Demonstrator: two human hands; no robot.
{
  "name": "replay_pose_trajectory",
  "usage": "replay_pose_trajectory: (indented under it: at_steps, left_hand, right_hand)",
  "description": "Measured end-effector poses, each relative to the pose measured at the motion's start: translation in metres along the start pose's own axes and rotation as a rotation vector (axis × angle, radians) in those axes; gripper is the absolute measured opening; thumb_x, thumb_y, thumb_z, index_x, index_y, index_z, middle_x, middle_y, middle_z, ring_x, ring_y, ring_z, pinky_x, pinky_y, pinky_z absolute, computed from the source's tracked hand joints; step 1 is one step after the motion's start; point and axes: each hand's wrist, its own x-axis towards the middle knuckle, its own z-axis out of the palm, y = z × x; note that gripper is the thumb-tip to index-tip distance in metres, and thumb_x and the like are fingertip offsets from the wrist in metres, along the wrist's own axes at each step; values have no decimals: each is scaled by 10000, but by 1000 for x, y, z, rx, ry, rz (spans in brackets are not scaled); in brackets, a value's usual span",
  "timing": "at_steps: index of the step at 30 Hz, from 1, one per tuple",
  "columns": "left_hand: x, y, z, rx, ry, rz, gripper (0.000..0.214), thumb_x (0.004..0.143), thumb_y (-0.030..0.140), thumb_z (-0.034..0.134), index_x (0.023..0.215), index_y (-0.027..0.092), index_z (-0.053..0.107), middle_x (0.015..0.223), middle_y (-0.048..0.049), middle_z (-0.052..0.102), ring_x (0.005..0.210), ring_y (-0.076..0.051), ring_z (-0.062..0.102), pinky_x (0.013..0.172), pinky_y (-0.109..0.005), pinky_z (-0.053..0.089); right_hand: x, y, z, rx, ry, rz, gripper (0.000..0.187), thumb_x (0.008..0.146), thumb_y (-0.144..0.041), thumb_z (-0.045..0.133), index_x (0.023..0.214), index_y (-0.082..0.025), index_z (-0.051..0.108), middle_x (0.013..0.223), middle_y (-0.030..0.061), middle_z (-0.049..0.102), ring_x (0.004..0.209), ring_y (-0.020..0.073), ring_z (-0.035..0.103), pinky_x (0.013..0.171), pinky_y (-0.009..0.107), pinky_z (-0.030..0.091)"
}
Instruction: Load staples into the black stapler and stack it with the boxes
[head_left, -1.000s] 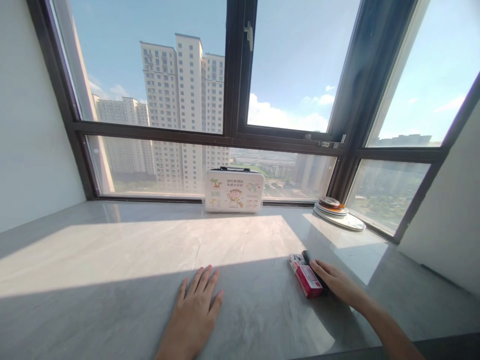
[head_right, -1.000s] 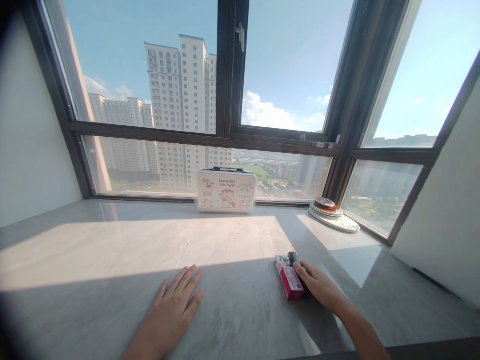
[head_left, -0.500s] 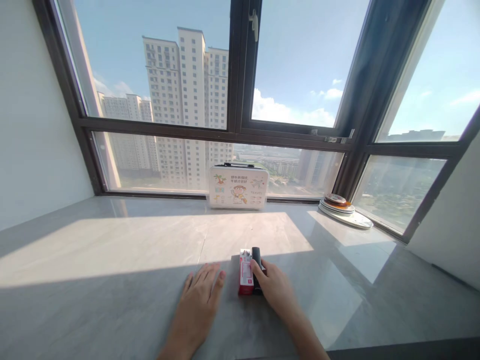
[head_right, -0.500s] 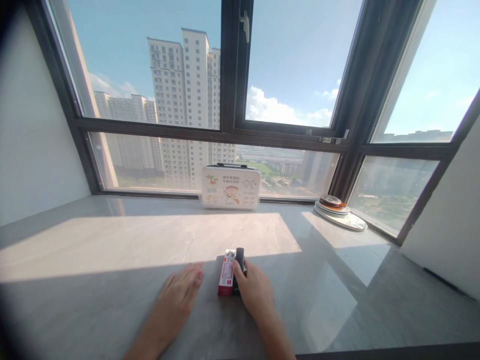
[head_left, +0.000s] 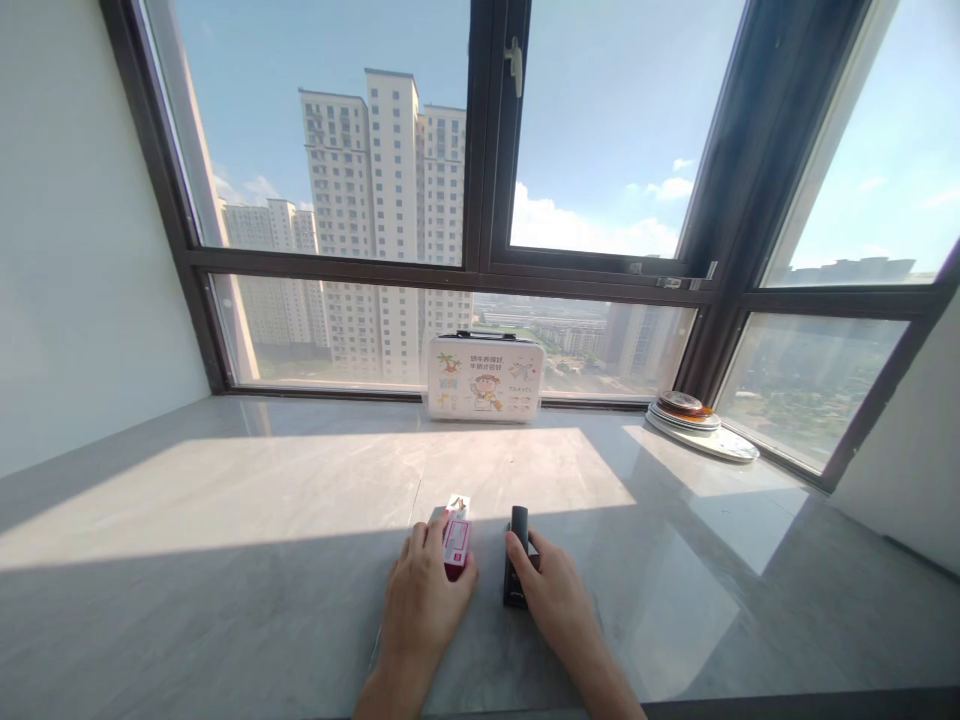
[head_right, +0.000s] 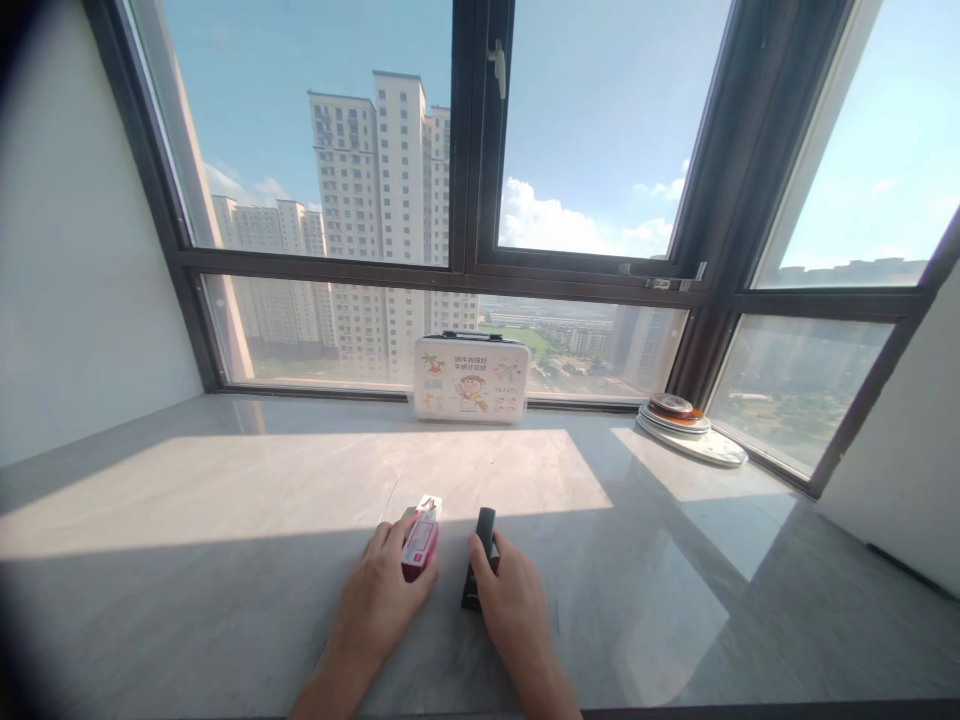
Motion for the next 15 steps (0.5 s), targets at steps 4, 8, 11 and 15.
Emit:
replay_pose_trajectory:
  at_steps: [4,8,11,15]
  left_hand:
    - [1,-11,-5,10,20,-30,286,925,382,520,1156,232,597,1080,-66,606,1021,-248,607,892,-352,470]
    - [15,-41,-17,105,39,-66,310,951,403,473,1163,208,590,1101,-78,596,1033,-239,590,893,-341,460]
    - [29,-64,-25,157,17,-86,277,909,386,530,1084,192,622,1039,-77,606,988,-242,590,842,-329,451]
    - [34,-77,-33,181,6,-91,308,917,456,512,1015,195,645,988,-71,621,972,-252,588,821,-330,449]
  right_hand:
    - [-9,5,-7,53,-6,20,497,974,-624,390,945,-232,693,666,20,690,635,215,655,572,260,377]
    - [-11,6,-7,48,-1,18,491,967,-622,404,956,-226,693,674,29,688,652,227,661,564,261,374]
    - [-11,5,-7,47,-4,23,476,966,-619,411,957,-233,689,659,22,682,642,224,660,558,259,372]
    - [-11,5,-8,82,-21,25,470,958,-627,420,970,-239,683,640,11,667,608,212,643,542,256,381]
